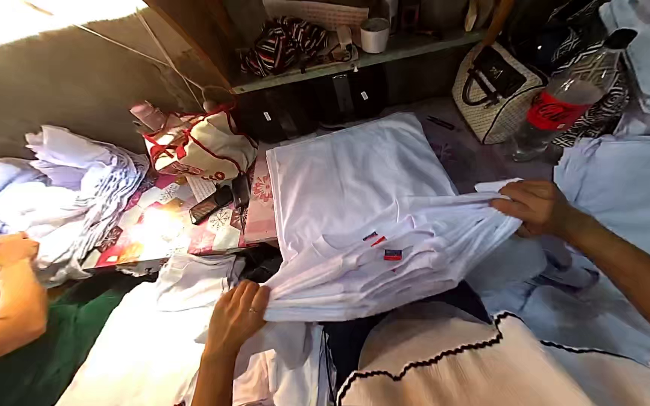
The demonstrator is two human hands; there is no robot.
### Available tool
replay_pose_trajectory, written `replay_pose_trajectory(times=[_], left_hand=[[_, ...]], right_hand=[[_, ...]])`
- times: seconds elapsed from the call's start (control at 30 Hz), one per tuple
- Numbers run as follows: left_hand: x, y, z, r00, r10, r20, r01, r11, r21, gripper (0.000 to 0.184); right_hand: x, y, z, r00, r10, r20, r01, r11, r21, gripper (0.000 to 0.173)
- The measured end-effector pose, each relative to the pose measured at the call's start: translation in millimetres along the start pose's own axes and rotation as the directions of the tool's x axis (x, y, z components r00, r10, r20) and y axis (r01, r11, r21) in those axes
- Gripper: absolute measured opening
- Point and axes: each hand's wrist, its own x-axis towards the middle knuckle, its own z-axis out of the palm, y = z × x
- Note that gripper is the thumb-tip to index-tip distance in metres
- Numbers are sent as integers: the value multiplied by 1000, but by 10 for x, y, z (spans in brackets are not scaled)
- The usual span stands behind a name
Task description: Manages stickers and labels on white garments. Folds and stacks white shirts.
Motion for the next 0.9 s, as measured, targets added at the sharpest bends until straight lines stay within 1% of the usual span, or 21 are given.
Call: replay_pose_trajectory(times=[0.07,0.17,0.23,0.27,0.33,0.37,0.4,0.43,0.47,0.5,0.53,0.57,0.63,0.67,0.7,0.73,0.77,0.8,0.83,0.87,0.9], left_hand=[[19,-65,0,998,33,-47,-33,999,5,31],[305,-284,-174,999,30,-29,-30,999,16,31],[662,-523,-242,998,12,60,-12,1000,12,26],[882,-662,-245,990,-21,141,22,1000,-7,25],[1383,-1013,-121,952,-109,287,120,993,-20,31],[1640,-1215,17,936,-153,317,159,987,8,33],[1892,-1413,179,932,-185,312,184,982,34,36],[2134,-1562,332,920,-245,305,246,969,38,41],[2324,-1686,503,902,-321,287,327,945,30,49],[2479,-1737,656,872,-409,271,423,906,5,62],[2601,-1675,770,858,-454,240,478,877,-48,70],[2675,-1501,890,864,-460,205,485,869,-97,68],[2624,-862,1302,896,-394,206,433,878,-202,53],[2513,-501,1626,910,-323,261,391,880,-271,51],[2367,-191,1966,909,-234,345,351,876,-330,54],[2208,14,2253,880,-166,444,347,863,-366,57],[2048,61,2453,830,-144,540,382,851,-361,59],[1866,-68,2584,794,-190,578,430,846,-313,60],[1653,-329,2657,790,-302,533,488,836,-250,58],[1431,-653,2680,780,-436,448,555,814,-173,55],[1269,-959,2616,720,-571,395,637,769,-51,54]], right_hand=[[2,47,-6,1000,25,5,-25,999,19,44],[268,229,-133,999,34,-13,-34,999,10,44],[551,461,-108,999,33,-35,-33,999,-1,43],[705,626,-53,999,35,-34,-35,999,10,44],[1027,1015,109,995,96,33,-97,994,45,45],[1191,1260,232,985,147,85,-152,987,51,45],[1363,1502,370,966,215,146,-222,974,35,44],[1545,1688,506,918,321,232,-332,943,12,41],[1729,1799,651,839,445,314,-465,885,-11,39],[1875,1854,825,772,533,345,-556,830,-37,42],[1989,1813,990,755,571,322,-593,805,-36,46],[2074,1643,1150,770,576,276,-599,801,1,48],[2118,924,1549,801,556,220,-588,801,116,45],[2053,465,1802,814,531,237,-574,797,187,45],[1958,79,2082,822,483,301,-557,790,255,45],[1834,-192,2312,806,422,415,-558,776,295,47],[1693,-297,2455,757,378,532,-579,765,280,50],[1536,-227,2514,682,388,620,-627,747,221,51],[1364,-21,2488,588,467,660,-701,702,127,51],[1159,256,2392,477,596,646,-794,608,25,51],[924,543,2262,379,734,564,-870,491,-54,49]])
